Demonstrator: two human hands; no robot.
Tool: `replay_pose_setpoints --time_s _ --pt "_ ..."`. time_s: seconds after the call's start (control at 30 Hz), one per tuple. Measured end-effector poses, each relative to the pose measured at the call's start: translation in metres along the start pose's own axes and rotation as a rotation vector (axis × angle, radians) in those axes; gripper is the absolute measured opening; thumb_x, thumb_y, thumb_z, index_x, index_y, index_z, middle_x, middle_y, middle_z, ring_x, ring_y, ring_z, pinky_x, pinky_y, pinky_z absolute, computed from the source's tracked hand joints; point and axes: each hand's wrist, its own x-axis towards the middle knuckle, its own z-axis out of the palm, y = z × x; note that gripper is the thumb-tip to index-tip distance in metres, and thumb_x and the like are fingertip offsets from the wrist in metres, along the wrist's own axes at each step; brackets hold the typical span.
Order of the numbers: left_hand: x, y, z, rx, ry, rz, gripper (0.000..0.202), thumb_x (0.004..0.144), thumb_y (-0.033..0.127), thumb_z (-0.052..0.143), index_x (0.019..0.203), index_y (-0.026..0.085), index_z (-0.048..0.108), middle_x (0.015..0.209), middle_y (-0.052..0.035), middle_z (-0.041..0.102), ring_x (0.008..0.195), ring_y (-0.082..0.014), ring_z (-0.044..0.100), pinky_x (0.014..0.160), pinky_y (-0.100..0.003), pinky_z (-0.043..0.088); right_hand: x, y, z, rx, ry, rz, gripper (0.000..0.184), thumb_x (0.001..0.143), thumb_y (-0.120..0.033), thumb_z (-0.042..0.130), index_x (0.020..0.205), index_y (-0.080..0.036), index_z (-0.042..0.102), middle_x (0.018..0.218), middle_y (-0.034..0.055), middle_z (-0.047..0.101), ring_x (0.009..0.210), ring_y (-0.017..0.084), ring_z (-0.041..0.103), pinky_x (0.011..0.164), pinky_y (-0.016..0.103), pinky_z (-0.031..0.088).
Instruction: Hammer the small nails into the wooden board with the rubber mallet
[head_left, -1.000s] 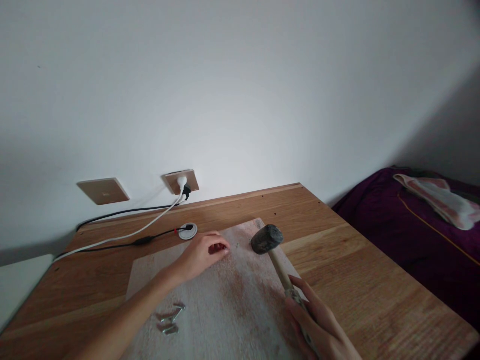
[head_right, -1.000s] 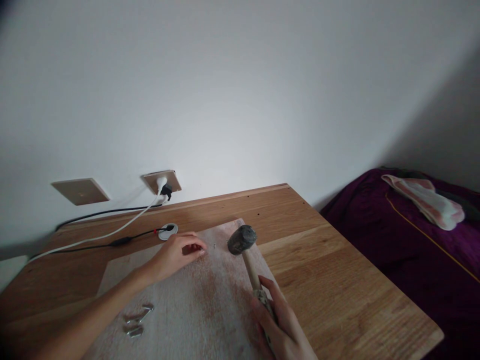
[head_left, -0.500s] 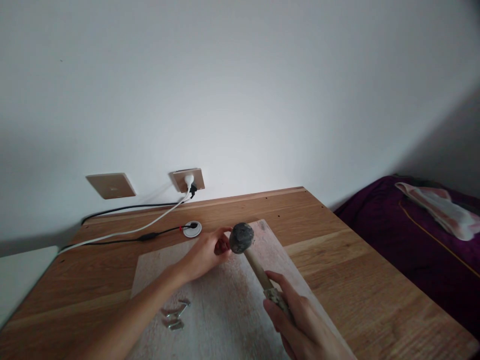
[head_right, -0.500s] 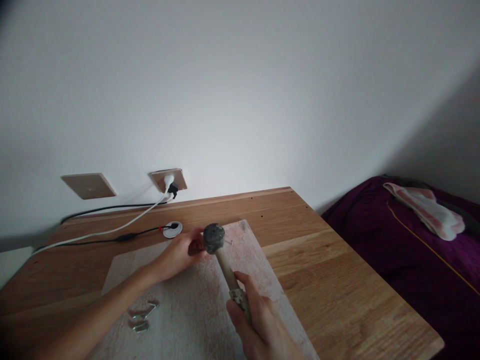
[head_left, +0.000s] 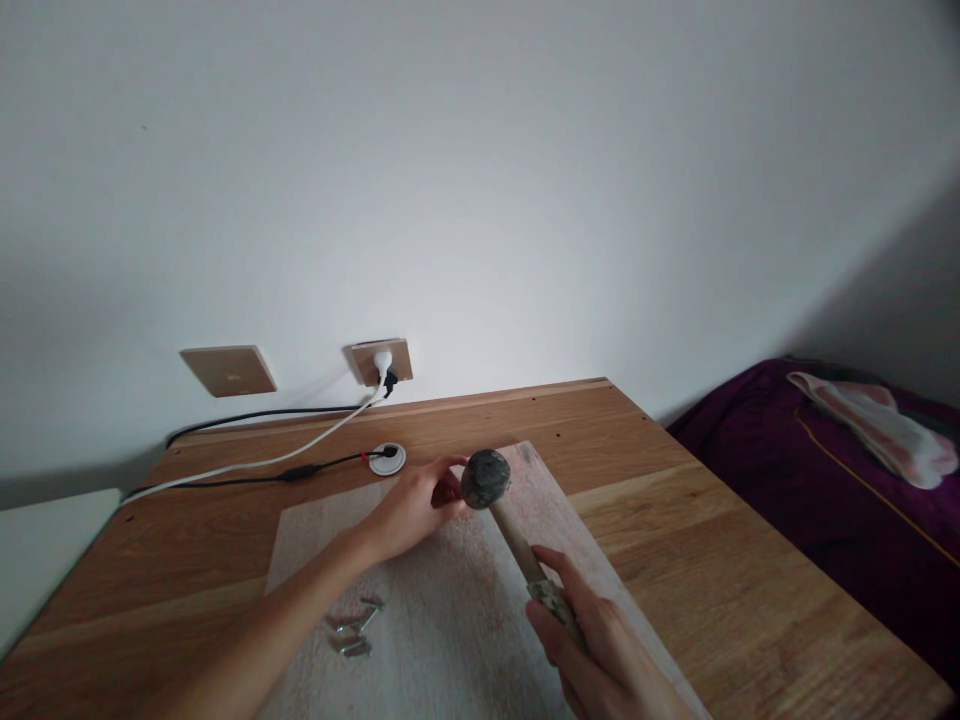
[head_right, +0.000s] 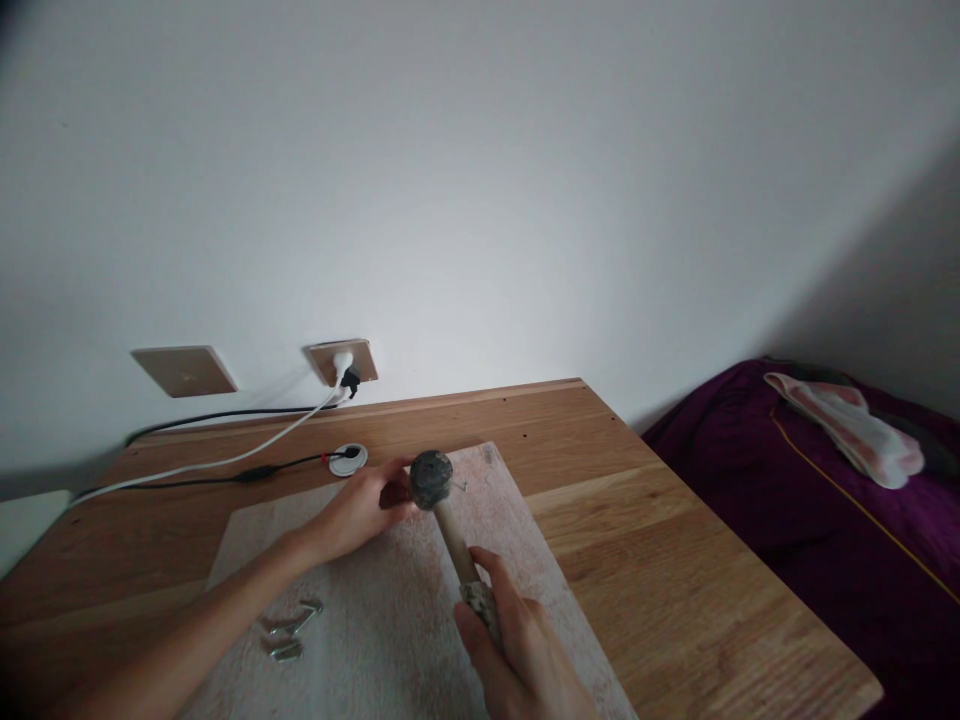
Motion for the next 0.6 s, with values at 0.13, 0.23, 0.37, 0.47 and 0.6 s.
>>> replay_pose_setpoints --time_s 0.13,0.23,0.37,0.47,0.6 --pt "-0.0001 -0.0006 -0.0004 -0.014 -0.012 -0.002 0.045 0.08 0.012 0.07 0.124 0.019 0.068 0.091 -0.0032 0.079 0.08 -0.0204 0.074 0.075 -0.028 0.055 -0.0003 -0.0008 0.0001 -0.06 0.014 0.051 0.053 0.097 -0.057 0.051 0.138 -0.026 0.065 0.073 -0.0028 0.061 0.06 0.018 0.058 0.061 0.029 0.047" --pt "0.0001 -0.0026 -0.0001 -0.013 -0.008 0.006 0.041 0.082 0.014 0.069 0.123 0.019 0.069 0.09 -0.0037 0.079 0.079 -0.0209 0.074 0.075 -0.029 0.055 0.0005 -0.0032 -0.0004 -0.081 0.008 -0.016 0.05 0.098 -0.057 0.05 0.135 -0.027 0.066 0.067 -0.0045 0.057 0.066 0.02 0.062 0.07 0.031 0.047" --pt "-0.0007 -0.0058 0.0004 -0.04 -0.006 0.013 0.046 0.078 0.01 0.07 0.123 0.018 0.069 0.092 -0.0039 0.079 0.082 -0.0211 0.074 0.078 -0.03 0.056 0.002 -0.0032 -0.0007 -0.106 -0.012 -0.047 0.048 0.1 -0.052 0.049 0.134 -0.024 0.065 0.069 -0.0031 0.062 0.069 0.021 0.064 0.07 0.03 0.046" --pt "-0.0004 -0.0073 0.0022 -0.048 0.001 0.012 0.046 0.078 0.009 0.071 0.123 0.018 0.069 0.093 -0.0045 0.079 0.082 -0.0218 0.074 0.078 -0.031 0.057 0.0022 -0.0025 -0.0002 -0.122 -0.013 -0.062 0.05 0.1 -0.051 0.048 0.136 -0.022 0.065 0.069 -0.0025 0.064 0.07 0.021 0.064 0.071 0.031 0.047" --pt "0.0015 -0.0077 0.0013 -0.064 -0.016 0.011 0.051 0.078 0.007 0.07 0.128 0.019 0.066 0.095 -0.0044 0.079 0.085 -0.0221 0.075 0.081 -0.033 0.058 0.0001 -0.0013 -0.0011 -0.14 -0.016 -0.042 0.053 0.099 -0.054 0.049 0.137 -0.021 0.065 0.068 -0.0038 0.061 0.068 0.02 0.064 0.07 0.03 0.048"
